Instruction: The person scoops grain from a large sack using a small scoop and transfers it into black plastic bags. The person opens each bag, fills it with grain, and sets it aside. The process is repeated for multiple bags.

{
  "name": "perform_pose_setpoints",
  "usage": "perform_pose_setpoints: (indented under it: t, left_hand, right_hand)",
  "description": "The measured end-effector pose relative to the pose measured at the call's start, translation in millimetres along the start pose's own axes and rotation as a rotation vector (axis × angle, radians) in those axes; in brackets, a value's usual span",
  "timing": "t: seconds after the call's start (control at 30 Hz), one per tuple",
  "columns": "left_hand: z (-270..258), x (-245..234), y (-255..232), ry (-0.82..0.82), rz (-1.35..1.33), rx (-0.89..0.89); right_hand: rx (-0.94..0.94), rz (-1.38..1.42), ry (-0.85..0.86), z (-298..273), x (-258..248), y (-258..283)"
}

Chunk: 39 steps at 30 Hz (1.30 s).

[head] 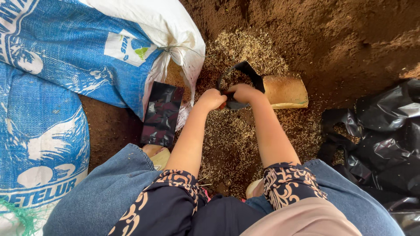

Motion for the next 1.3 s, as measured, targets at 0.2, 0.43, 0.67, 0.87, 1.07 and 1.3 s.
perform_pose_setpoints:
  t: [0.2, 0.43, 0.67, 0.87, 1.07, 1.3]
  left_hand:
    - [1.8, 11.8, 4.8, -0.05, -0.051, 0.113]
    - [-14.6, -22.8, -20.1, -0.023, 0.143, -0.144]
    - [-5.1, -9.4, -24.3, -0.29, 0.162, 0.127]
    - [9.6, -1.6, -13.8, -0.346, 0.135, 0.179]
    - [0.0, -0.5, -16.2, -0.365, 0.119, 0.207]
    - [-19.9, -15.0, -35.2, -0.299, 0.07, 0.072]
  right_hand:
    - [0.093, 0.087, 0.231, -11.0, 11.4, 19.9]
    - [0.386, 0.208, -0.134, -27.2, -15.0, -14.6]
    - [0.306, -0.119, -0.134, 2.2, 9.9, -26.8]
    - [0.237, -0.085, -0.321, 2.8, -1.2, -8.5]
    - [0.085, 0.031, -0.307, -6.8, 5.7, 34.5]
    - [0.331, 0.356, -0.524, -59.7, -47.0, -39.0]
Point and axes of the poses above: each hand's wrist, its own z-axis towards the middle knuckle, its own x-axis out of the palm, y = z × x, the point moved 3 cm from there along z, towards the middle knuckle, and after that the axes turned 15 degrees about -z, right-handed, at the moved point
